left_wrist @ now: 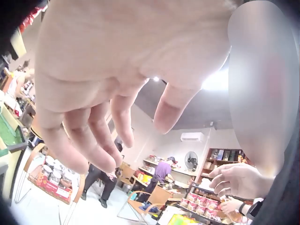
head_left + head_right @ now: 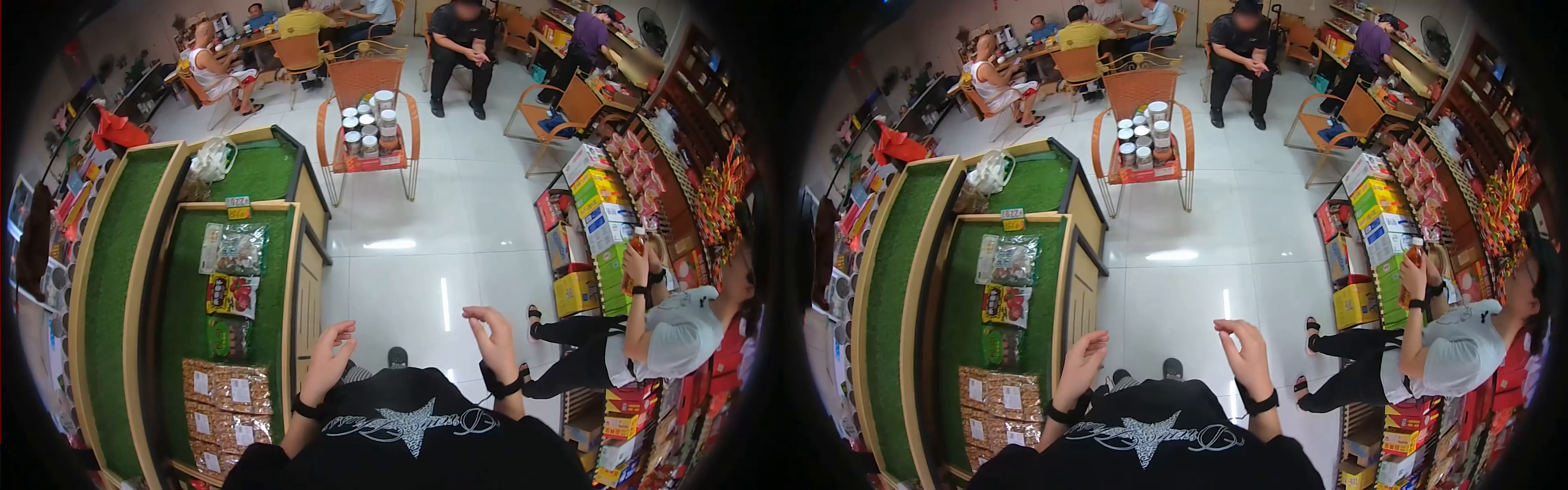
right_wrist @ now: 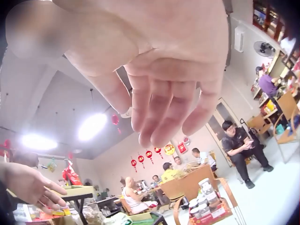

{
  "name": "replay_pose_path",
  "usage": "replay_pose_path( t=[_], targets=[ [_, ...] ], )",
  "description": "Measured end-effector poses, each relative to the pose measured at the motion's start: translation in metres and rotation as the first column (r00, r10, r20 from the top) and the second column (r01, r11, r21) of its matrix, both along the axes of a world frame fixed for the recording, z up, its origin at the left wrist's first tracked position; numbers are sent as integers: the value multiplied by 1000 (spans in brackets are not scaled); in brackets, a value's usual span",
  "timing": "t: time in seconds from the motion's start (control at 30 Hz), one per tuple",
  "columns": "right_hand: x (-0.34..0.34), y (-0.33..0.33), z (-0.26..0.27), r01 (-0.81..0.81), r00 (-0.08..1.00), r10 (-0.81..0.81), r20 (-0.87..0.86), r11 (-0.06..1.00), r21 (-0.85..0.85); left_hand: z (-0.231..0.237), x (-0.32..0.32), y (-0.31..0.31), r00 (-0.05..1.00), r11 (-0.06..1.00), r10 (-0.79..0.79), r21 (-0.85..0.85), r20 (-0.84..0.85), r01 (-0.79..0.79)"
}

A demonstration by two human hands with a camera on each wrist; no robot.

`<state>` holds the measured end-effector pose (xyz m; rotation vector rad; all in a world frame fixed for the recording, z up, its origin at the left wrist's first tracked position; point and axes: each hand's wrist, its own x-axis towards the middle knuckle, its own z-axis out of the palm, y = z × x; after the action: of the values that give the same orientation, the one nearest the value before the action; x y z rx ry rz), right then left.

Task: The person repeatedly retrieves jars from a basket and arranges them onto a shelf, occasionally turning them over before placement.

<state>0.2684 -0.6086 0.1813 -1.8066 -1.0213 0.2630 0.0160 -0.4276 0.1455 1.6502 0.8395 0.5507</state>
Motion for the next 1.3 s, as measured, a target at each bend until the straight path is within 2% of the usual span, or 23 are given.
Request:
replay_pose_path(
  t=[0.1, 0.17, 0.2, 0.3, 0.43, 0.6, 0.67, 0.73, 0.8, 0.9, 0.93, 0.97, 1.2, 1.3],
  targets=[
    [0, -12, -8, 51, 998, -50, 50, 998, -32, 0, 24, 7, 992, 993, -116, 17, -40, 116],
    [-3, -16, -15, 103, 992, -104, -69, 994, -26, 2, 36, 14, 974, 976, -215, 23, -72, 218],
    [-4, -16, -17, 119, 990, -120, -74, 993, -20, 3, 43, 18, 970, 972, -231, 28, -78, 234],
    [0, -14, -20, 138, 987, -144, -65, 986, -92, 7, 61, 32, 964, 966, -253, 29, -82, 256],
    [15, 8, -13, 189, 981, -193, -35, 978, -84, -12, 75, 65, 964, 964, -263, -42, -30, 262],
    [38, 75, -8, 220, 976, -219, 9, 975, -35, -19, 87, 133, 965, 965, -264, 12, -4, 264],
    [43, 114, 3, 196, 978, -194, 76, 981, -9, -9, 89, 166, 968, 967, -250, 56, -11, 250],
    [45, 156, 10, 171, 982, -173, 72, 985, 32, 3, 91, 201, 976, 966, -215, 154, 28, 208],
    [47, 197, 14, 60, 992, -68, 105, 995, 79, 13, 90, 231, 990, 981, -136, 141, 41, 130],
    [49, 249, 22, -27, 975, 22, 222, 999, 18, 11, 83, 269, 995, 980, -97, 173, 8, 95],
    [48, 263, 23, -67, 960, 69, 271, 998, -17, 10, 81, 277, 995, 988, -94, 126, 13, 92],
    [48, 275, 23, -67, 965, 68, 255, 998, -14, 9, 79, 285, 996, 993, -90, 75, 15, 89],
    [50, 317, 7, -110, 981, 119, 154, 992, -68, -10, 72, 320, 997, 997, -79, 14, -26, 79],
    [67, 329, -4, -130, 980, 153, 129, 976, -174, -19, 75, 331, 998, 998, -27, -53, -49, 24]
  ],
)
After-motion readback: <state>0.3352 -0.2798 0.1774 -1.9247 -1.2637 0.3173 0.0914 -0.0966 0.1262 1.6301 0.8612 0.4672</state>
